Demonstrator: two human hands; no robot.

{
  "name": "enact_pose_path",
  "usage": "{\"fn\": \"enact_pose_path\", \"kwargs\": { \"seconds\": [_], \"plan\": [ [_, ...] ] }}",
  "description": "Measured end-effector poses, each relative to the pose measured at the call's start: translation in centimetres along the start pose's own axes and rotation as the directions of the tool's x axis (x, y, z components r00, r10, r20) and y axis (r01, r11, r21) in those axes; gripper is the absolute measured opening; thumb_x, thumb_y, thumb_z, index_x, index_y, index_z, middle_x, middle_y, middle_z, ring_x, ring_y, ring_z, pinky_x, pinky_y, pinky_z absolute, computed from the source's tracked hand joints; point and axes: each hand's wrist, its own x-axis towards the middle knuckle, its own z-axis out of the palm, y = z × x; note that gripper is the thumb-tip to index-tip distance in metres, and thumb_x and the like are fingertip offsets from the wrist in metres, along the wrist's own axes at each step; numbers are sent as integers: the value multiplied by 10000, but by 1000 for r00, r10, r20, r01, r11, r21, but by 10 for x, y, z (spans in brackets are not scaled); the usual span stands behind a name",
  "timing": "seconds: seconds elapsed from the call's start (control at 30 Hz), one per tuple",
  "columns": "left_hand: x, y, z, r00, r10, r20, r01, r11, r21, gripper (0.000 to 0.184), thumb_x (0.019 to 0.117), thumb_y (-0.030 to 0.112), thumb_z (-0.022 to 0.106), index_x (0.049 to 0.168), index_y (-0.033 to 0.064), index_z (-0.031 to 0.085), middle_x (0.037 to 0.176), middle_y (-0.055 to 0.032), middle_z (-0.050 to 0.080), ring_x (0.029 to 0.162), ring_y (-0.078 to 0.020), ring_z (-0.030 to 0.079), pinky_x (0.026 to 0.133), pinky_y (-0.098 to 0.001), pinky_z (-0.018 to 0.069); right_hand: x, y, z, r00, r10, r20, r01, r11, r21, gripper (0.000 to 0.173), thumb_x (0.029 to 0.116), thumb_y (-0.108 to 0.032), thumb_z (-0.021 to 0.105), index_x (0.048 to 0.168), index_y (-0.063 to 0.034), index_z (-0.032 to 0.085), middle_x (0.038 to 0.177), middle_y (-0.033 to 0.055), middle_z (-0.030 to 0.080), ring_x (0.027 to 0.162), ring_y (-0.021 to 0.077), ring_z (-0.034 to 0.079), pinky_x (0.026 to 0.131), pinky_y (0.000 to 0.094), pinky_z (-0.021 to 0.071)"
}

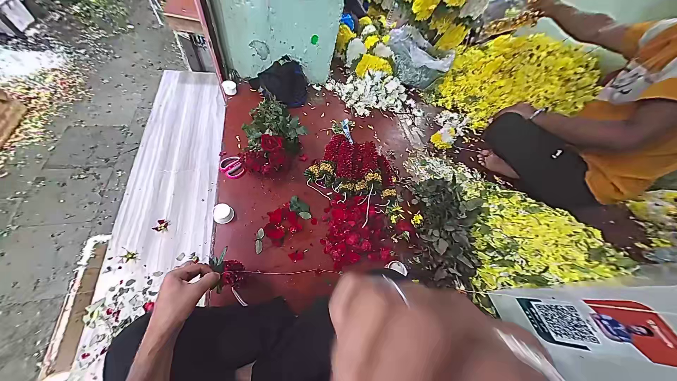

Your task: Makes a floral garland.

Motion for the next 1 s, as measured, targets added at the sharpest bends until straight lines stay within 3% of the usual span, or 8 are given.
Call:
{"fn": "enact_pose_path", "kwargs": {
  "seconds": [0.1, 0.2, 0.33, 0.5, 0.6, 0.73, 0.87, 1.0],
  "plan": [
    [2, -3, -3, 1000, -17, 4, 17, 1000, -4, 167, 798, 309, 748, 809, 142, 750, 865, -18, 698, 846, -181, 665, 760, -467, 550, 8, 60, -26, 984, 119, -132, -116, 993, 33, 96, 1015, -80, 586, 1098, -52, 626, 929, 154, 717, 820, 264, 725, 746, 422, 632],
    [1, -7, -4, 1000, -29, 2, 29, 999, -16, 167, 806, 320, 745, 816, 153, 753, 847, -9, 681, 819, -170, 649, 741, -450, 541, 8, 116, -53, 904, 349, -247, -371, 927, -48, 110, 1017, -61, 570, 1128, -53, 569, 914, 157, 696, 680, 214, 658, 597, 333, 567],
    [1, -5, -6, 999, -42, 1, 42, 998, -47, 155, 809, 301, 747, 808, 145, 753, 828, -3, 680, 806, -147, 646, 736, -419, 540, 0, 151, -73, 804, 514, -301, -567, 815, -122, 239, 849, -7, 753, 1083, -33, 714, 987, 127, 708, 806, 209, 668, 722, 367, 592],
    [2, -10, -6, 999, -43, 5, 44, 997, -66, 152, 803, 314, 751, 789, 163, 752, 805, 15, 679, 775, -132, 645, 715, -405, 538, -13, 152, -73, 799, 544, -256, -575, 816, -59, 276, 1008, -145, 570, 1184, -3, 729, 1159, 169, 703, 846, 241, 681, 704, 371, 590],
    [1, -8, -5, 999, -43, 1, 43, 996, -80, 146, 789, 307, 755, 789, 160, 753, 806, 12, 682, 758, -130, 642, 697, -397, 535, -20, 157, -70, 770, 503, -392, -570, 819, -69, 239, 919, -1, 680, 1155, 16, 707, 1007, 183, 722, 703, 230, 664, 575, 332, 564],
    [1, -7, -4, 999, -46, 7, 47, 994, -103, 133, 801, 279, 755, 801, 146, 753, 812, 5, 683, 739, -120, 642, 682, -376, 542, -23, 164, -75, 761, 480, -436, -572, 814, -102, 385, 810, 60, 768, 1182, 0, 689, 955, 153, 724, 685, 211, 647, 594, 338, 567],
    [2, -8, -4, 999, -46, 17, 47, 995, -87, 135, 808, 281, 741, 813, 146, 751, 833, 2, 694, 743, -128, 651, 692, -385, 553, -26, 165, -79, 736, 482, -475, -584, 807, -87, 172, 838, 32, 777, 1006, 11, 746, 884, 152, 724, 637, 191, 623, 606, 330, 564],
    [1, -7, -4, 999, -44, 15, 45, 997, -66, 141, 812, 280, 744, 819, 140, 752, 819, 7, 682, 749, -125, 640, 696, -386, 539, -26, 162, -82, 757, 485, -437, -585, 801, -124, 186, 922, -10, 724, 1108, -15, 710, 925, 152, 729, 672, 212, 670, 592, 330, 584]
  ]
}}
